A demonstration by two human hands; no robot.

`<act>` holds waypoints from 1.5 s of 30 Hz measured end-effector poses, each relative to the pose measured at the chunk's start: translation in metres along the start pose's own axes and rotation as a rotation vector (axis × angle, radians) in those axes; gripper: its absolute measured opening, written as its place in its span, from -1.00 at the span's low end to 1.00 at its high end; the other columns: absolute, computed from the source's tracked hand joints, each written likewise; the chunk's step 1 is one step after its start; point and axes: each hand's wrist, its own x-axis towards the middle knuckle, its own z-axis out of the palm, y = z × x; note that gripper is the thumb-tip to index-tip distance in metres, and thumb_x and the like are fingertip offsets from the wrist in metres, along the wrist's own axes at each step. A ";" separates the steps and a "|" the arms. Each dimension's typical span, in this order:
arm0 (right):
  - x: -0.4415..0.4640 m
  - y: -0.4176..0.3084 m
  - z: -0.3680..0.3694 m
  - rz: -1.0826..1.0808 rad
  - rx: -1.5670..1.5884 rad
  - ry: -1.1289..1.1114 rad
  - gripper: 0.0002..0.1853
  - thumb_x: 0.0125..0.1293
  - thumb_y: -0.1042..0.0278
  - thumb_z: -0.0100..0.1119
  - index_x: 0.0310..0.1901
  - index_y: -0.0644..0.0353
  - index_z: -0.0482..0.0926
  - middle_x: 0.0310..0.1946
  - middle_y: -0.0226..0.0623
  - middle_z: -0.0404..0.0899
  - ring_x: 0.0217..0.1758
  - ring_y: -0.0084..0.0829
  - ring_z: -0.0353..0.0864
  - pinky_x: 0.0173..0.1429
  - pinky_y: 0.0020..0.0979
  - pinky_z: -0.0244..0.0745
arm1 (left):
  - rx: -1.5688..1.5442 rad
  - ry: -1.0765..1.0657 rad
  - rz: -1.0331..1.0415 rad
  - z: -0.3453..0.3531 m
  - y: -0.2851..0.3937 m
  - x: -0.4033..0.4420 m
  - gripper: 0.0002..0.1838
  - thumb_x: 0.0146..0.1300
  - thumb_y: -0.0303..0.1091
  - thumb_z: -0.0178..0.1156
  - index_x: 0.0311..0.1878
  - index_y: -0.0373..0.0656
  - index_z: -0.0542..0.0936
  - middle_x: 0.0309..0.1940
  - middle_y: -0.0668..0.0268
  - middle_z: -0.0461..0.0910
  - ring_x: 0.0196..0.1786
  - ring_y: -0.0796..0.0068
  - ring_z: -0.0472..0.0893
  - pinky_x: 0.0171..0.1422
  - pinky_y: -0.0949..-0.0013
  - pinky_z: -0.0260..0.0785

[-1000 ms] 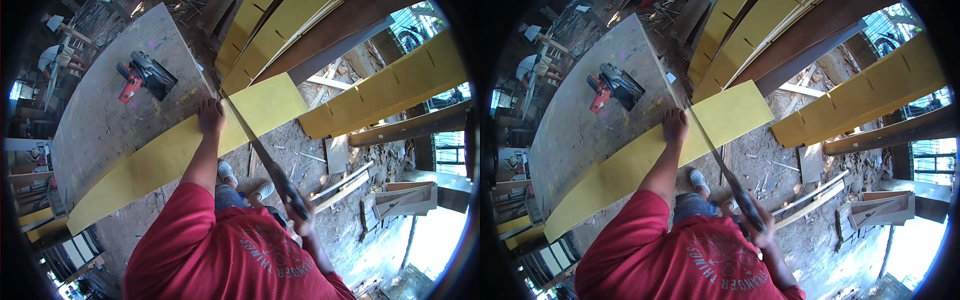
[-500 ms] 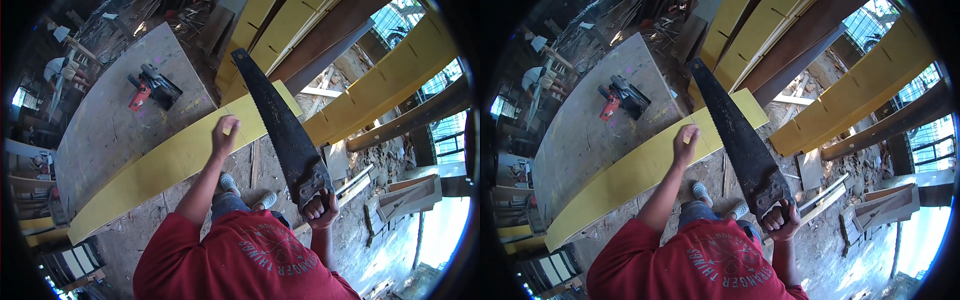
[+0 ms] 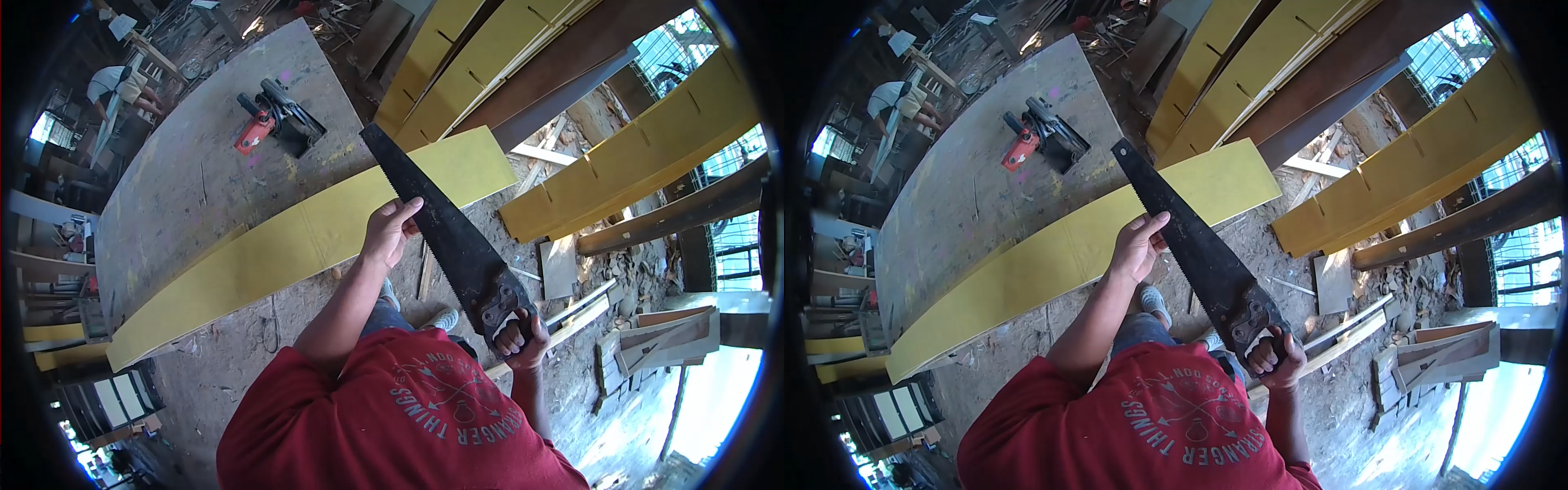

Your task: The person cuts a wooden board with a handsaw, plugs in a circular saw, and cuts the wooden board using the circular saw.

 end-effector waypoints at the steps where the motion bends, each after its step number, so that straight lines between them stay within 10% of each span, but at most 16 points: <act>1: 0.000 0.002 0.001 0.003 0.000 0.003 -0.46 0.66 -0.17 0.04 0.37 0.08 0.63 -0.60 -0.52 0.20 -0.60 -0.55 0.14 -0.41 -0.39 0.20 | -0.011 0.007 0.006 -0.002 -0.001 0.001 -0.87 0.47 -0.27 0.46 -0.05 0.02 0.70 -0.15 0.47 0.79 -0.16 0.63 0.74 -0.01 0.45 0.62; 10: 0.004 0.011 0.003 -0.030 -0.089 0.071 -0.43 0.64 -0.21 0.07 0.39 0.05 0.62 -0.62 -0.53 0.18 -0.61 -0.53 0.15 -0.44 -0.37 0.17 | 0.055 0.153 0.018 -0.004 -0.021 0.025 -0.74 0.48 -0.02 0.46 -0.13 0.01 0.74 -0.33 0.53 0.72 -0.38 0.69 0.62 -0.31 0.54 0.33; 13: 0.010 0.018 0.015 -0.094 -0.236 0.208 -0.41 0.61 -0.24 0.12 0.33 0.10 0.65 -0.63 -0.52 0.18 -0.62 -0.52 0.17 -0.45 -0.37 0.15 | -0.060 0.461 0.182 -0.039 -0.008 0.074 -0.60 0.61 0.01 0.28 -0.08 -0.20 0.68 -0.32 0.34 0.72 -0.32 0.53 0.70 -0.16 0.44 0.58; 18: 0.040 0.017 0.038 -0.231 -0.698 0.289 -0.50 0.57 -0.11 0.24 -0.02 0.30 0.69 -0.64 -0.48 0.28 -0.65 -0.52 0.26 -0.50 -0.39 0.21 | 1.285 0.572 0.772 -0.098 -0.015 0.137 -0.53 0.57 -0.06 0.23 0.26 -0.29 0.57 0.16 -0.01 0.70 0.27 0.01 0.68 0.41 -0.07 0.52; 21: 0.059 0.024 0.045 -0.213 -0.925 0.350 -0.45 0.55 -0.08 0.29 -0.47 0.20 0.44 -0.68 -0.43 0.35 -0.68 -0.55 0.32 -0.56 -0.41 0.18 | 1.725 0.473 0.852 -0.107 -0.031 0.152 -0.36 0.53 -0.07 0.21 0.51 -0.27 0.43 0.49 -0.11 0.45 0.62 -0.13 0.34 0.78 -0.20 0.03; 22: 0.062 0.026 0.047 -0.196 -0.942 0.360 -0.45 0.54 -0.09 0.30 -0.46 0.21 0.46 -0.68 -0.41 0.37 -0.67 -0.56 0.33 -0.55 -0.43 0.18 | 1.782 0.432 0.662 -0.110 -0.039 0.154 -0.26 0.55 -0.03 0.14 0.63 -0.26 0.30 0.61 -0.09 0.31 0.74 -0.06 0.17 0.86 -0.16 -0.20; 31: 0.069 0.029 0.035 -0.088 -0.976 0.372 -0.24 0.49 0.04 0.43 0.50 0.46 0.48 -0.50 -0.59 0.48 -0.51 -0.77 0.35 -0.45 -0.59 0.19 | 1.833 0.473 0.588 -0.103 -0.047 0.154 -0.30 0.55 -0.05 0.04 0.62 -0.22 0.34 0.62 0.01 0.35 0.73 0.02 0.19 0.87 -0.12 -0.17; 36: 0.060 0.010 0.037 -0.021 -1.146 0.356 -0.23 0.46 0.10 0.43 0.49 0.52 0.46 -0.15 -0.21 0.75 -0.12 -0.47 0.69 0.04 -0.38 0.56 | 1.809 0.467 0.624 -0.100 -0.042 0.151 -0.33 0.48 -0.09 0.12 0.56 -0.23 0.39 0.50 -0.01 0.41 0.62 -0.02 0.30 0.84 -0.14 -0.09; 39: 0.057 0.007 0.038 -0.040 -1.156 0.327 -0.28 0.43 0.25 0.40 0.49 0.53 0.45 0.29 0.10 0.71 0.40 -0.24 0.66 0.54 -0.20 0.41 | 1.794 0.468 0.662 -0.098 -0.042 0.149 -0.33 0.44 -0.13 0.17 0.53 -0.24 0.40 0.40 -0.03 0.43 0.54 -0.05 0.36 0.81 -0.15 -0.01; 45: 0.121 0.030 0.064 -0.161 -1.330 0.195 -0.33 0.43 0.40 0.37 0.52 0.44 0.46 0.11 0.05 0.81 0.16 -0.39 0.78 0.24 -0.34 0.61 | 1.835 0.474 0.678 -0.097 -0.044 0.149 -0.35 0.43 -0.15 0.19 0.51 -0.27 0.42 0.32 -0.07 0.47 0.48 -0.10 0.41 0.74 -0.16 0.09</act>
